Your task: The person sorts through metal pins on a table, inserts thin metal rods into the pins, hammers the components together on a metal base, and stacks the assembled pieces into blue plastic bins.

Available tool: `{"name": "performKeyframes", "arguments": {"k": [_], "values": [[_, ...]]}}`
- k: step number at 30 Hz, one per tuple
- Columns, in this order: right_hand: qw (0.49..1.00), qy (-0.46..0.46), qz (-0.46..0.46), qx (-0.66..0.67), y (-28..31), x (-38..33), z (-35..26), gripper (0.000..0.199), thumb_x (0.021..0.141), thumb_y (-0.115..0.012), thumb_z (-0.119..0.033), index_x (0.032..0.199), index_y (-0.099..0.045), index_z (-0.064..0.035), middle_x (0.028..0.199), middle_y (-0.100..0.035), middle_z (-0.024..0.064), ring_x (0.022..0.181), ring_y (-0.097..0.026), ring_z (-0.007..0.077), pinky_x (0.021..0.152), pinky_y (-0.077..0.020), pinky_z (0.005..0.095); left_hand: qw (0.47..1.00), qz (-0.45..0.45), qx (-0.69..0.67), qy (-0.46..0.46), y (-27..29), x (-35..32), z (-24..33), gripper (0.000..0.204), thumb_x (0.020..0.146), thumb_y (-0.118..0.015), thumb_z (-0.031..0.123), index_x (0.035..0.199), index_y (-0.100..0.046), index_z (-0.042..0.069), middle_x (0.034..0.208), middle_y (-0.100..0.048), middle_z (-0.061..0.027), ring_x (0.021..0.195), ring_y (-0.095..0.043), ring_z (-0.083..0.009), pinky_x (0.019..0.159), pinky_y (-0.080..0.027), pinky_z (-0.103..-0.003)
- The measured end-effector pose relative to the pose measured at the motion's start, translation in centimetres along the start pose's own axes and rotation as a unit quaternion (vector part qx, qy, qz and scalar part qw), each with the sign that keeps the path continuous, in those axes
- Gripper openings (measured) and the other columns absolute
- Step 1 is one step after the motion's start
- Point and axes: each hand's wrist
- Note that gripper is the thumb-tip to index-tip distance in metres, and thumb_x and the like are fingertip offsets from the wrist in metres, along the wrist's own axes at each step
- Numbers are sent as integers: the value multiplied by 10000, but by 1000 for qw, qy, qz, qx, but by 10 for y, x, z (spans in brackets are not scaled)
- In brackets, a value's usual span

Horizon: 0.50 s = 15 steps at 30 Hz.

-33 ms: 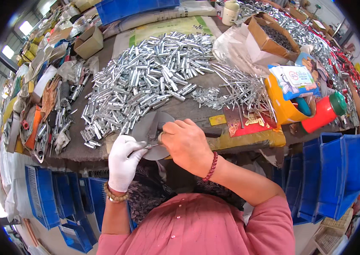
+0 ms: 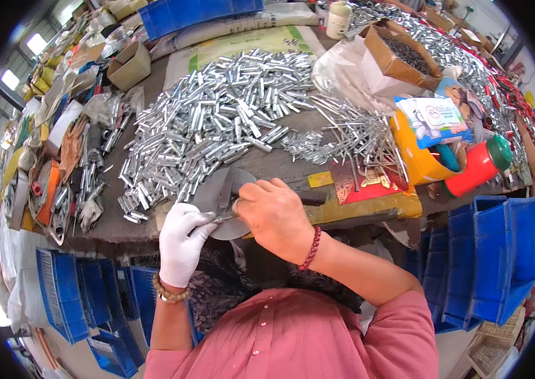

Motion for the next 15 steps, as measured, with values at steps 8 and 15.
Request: {"name": "performKeyframes", "arguments": {"k": [8,15], "values": [[994,-93,51,-41,30,-5,44,172,775,-800,-154,812,-653,-73,905,-608,89,843,-657,306,746,-552,423,1000,3,19,2,6,-2,3,166,766,-822,7,913,-745,20,881,-654,-106,853,-640,-281,765,-514,-362],[983,-119,23,-137,38,-8,84,156,789,-799,-119,806,-658,-53,930,-622,96,891,-674,307,758,-553,431,1000,4,21,-16,3,-2,-3,172,757,-832,21,907,-746,28,888,-657,-103,857,-645,-286,770,-521,-365]]}}
Point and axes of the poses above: each hand's wrist, its own x-axis towards the middle knuckle, its own y-axis out of the back of the hand, z = x × y
